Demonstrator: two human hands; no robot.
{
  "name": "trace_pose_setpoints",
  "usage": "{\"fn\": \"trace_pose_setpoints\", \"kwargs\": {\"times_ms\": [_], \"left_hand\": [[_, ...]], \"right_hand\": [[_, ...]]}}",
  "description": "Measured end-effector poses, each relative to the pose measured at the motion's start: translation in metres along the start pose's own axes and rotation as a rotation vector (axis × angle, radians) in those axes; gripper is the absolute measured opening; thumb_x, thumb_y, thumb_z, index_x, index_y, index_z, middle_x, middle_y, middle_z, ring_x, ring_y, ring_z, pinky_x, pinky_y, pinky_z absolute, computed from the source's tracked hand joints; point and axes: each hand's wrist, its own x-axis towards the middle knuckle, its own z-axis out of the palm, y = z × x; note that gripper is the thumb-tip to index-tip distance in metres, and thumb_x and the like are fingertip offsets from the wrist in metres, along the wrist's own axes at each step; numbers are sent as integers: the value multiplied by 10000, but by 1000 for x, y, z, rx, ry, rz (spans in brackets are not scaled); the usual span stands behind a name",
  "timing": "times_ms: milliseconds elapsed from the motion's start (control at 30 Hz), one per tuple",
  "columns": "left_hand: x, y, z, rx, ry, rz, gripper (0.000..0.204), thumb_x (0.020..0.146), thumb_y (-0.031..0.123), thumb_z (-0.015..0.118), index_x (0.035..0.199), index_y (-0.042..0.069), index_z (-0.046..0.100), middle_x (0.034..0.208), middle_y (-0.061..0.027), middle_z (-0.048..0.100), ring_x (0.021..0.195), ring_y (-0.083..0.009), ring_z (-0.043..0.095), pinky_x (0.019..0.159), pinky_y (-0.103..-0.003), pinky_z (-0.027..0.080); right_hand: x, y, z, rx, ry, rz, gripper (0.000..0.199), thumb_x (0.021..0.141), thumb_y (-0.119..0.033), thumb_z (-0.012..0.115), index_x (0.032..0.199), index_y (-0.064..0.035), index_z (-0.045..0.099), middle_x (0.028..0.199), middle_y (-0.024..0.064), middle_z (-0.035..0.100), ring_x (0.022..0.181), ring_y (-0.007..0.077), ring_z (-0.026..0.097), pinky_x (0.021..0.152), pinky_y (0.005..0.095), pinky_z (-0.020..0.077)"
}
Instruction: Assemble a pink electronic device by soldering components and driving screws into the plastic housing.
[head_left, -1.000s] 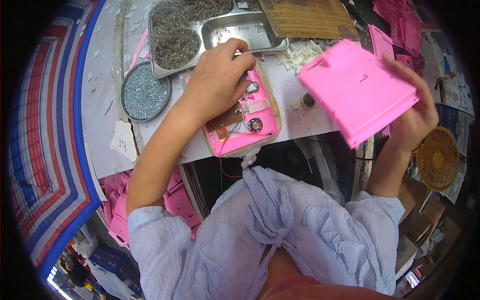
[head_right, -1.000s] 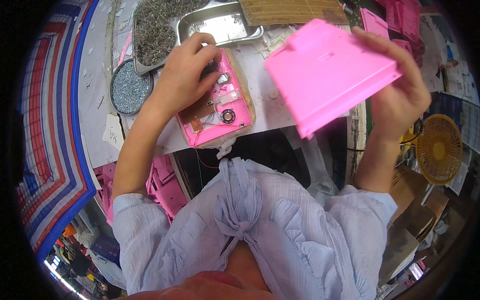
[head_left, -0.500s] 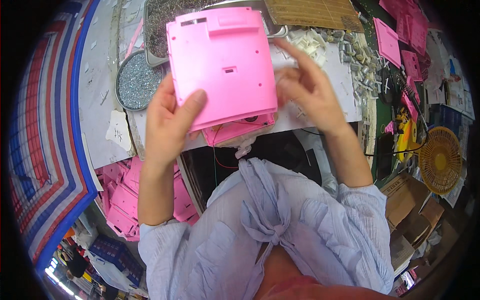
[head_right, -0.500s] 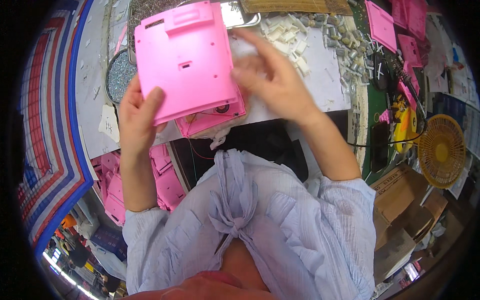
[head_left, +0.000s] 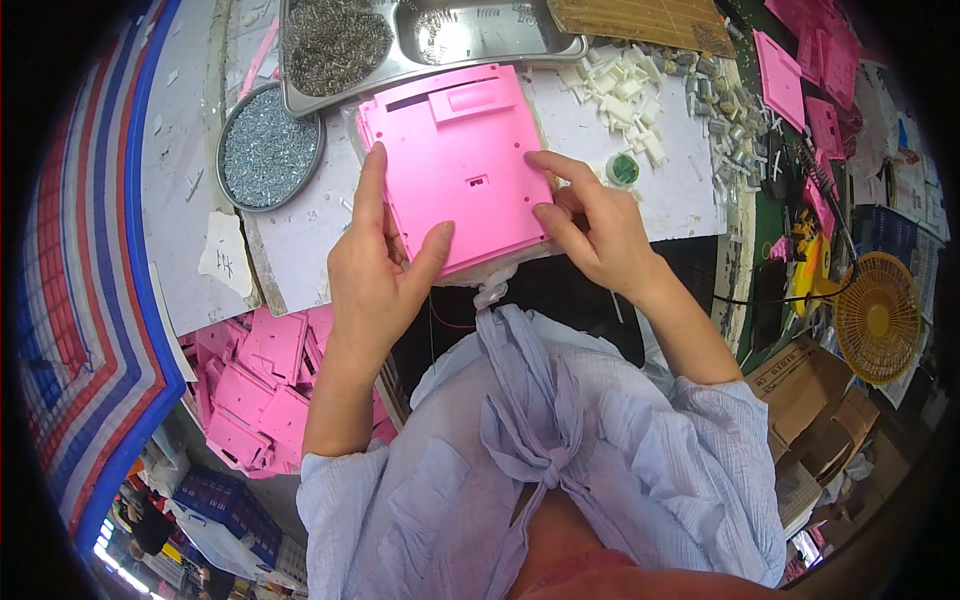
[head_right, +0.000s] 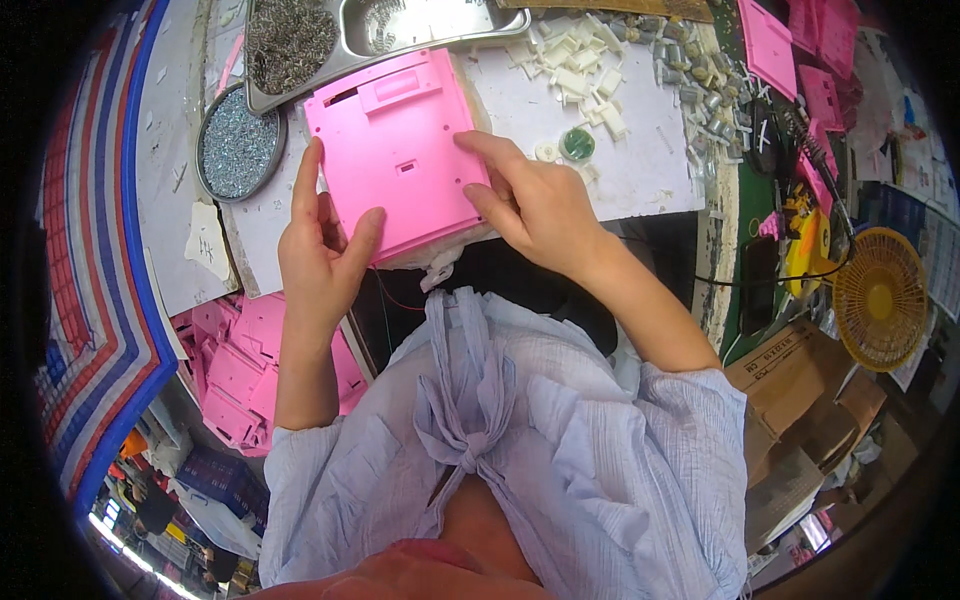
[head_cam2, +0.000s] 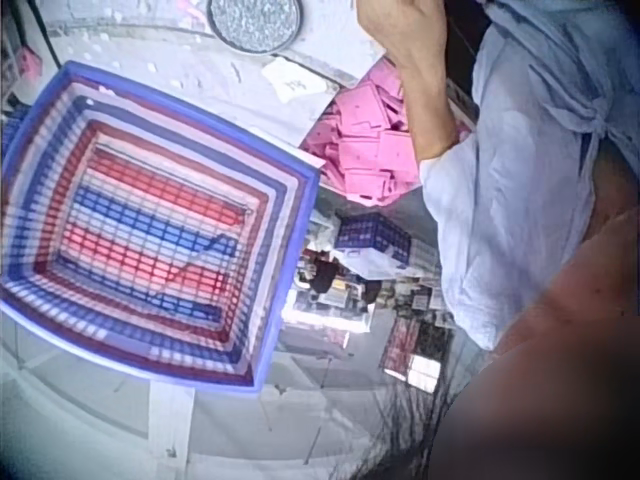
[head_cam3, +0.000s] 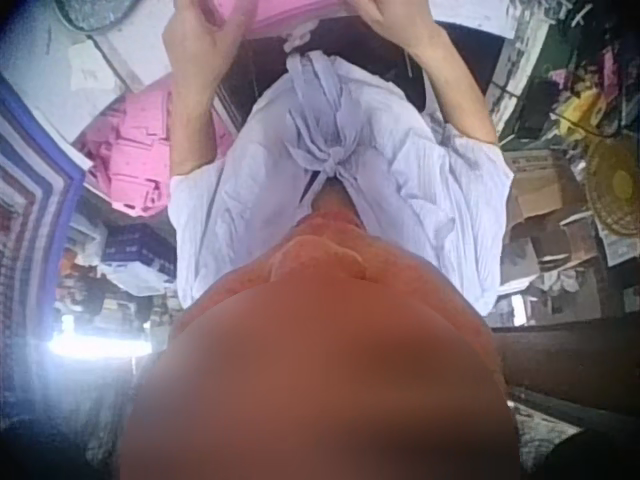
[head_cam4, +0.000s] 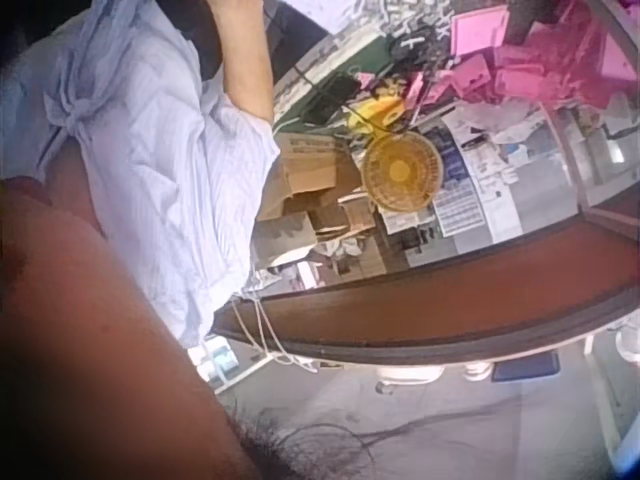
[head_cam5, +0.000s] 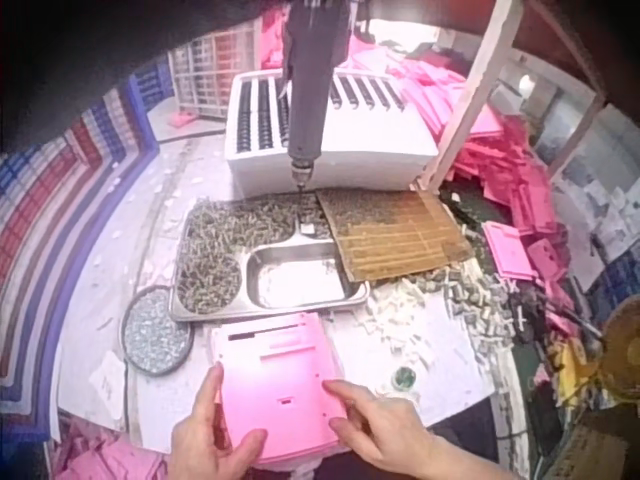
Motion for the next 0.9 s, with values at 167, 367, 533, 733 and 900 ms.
{"fn": "trace_pose_setpoints", "kwargs": {"times_ms": [167,367,533,733,900], "left_hand": [[-9,2,5,-29,82,-20,814,874,221,769,1533,-12,351,640,-22,520,538,-121,516,524,-264,423],[-22,-6,12,-27,85,-120,677,918,168,730,1516,36,442,627,27,411,586,-48,412,563,-231,373],[-18,-17,3,40,38,-75,650,907,193,742,1484,37,487,579,-20,451,515,-118,478,525,-282,419],[19,-51,-65,-149,103,-57,326,873,219,765,1159,65,738,654,-33,556,583,-159,530,597,-280,450],[59,-97,-110,858,344,42,140,849,214,744,943,113,766,920,-54,685,944,-246,620,847,-413,450]], "right_hand": [[14,3,-10,-87,-128,-97,525,923,-126,667,1427,-73,533,588,98,570,497,212,564,528,316,436],[11,-2,-8,-284,-171,-80,536,924,-226,701,1439,-154,569,621,149,612,545,290,637,551,374,502],[21,-11,-21,-472,-280,-65,498,939,-313,697,1424,-276,589,615,153,612,507,327,610,524,402,501],[40,-33,-32,-725,-369,-188,406,933,-373,661,1296,-192,660,579,119,611,556,341,643,518,464,494],[101,-76,-40,-841,-676,-376,255,842,-297,704,937,-62,724,661,139,656,653,348,674,583,475,531]]}}
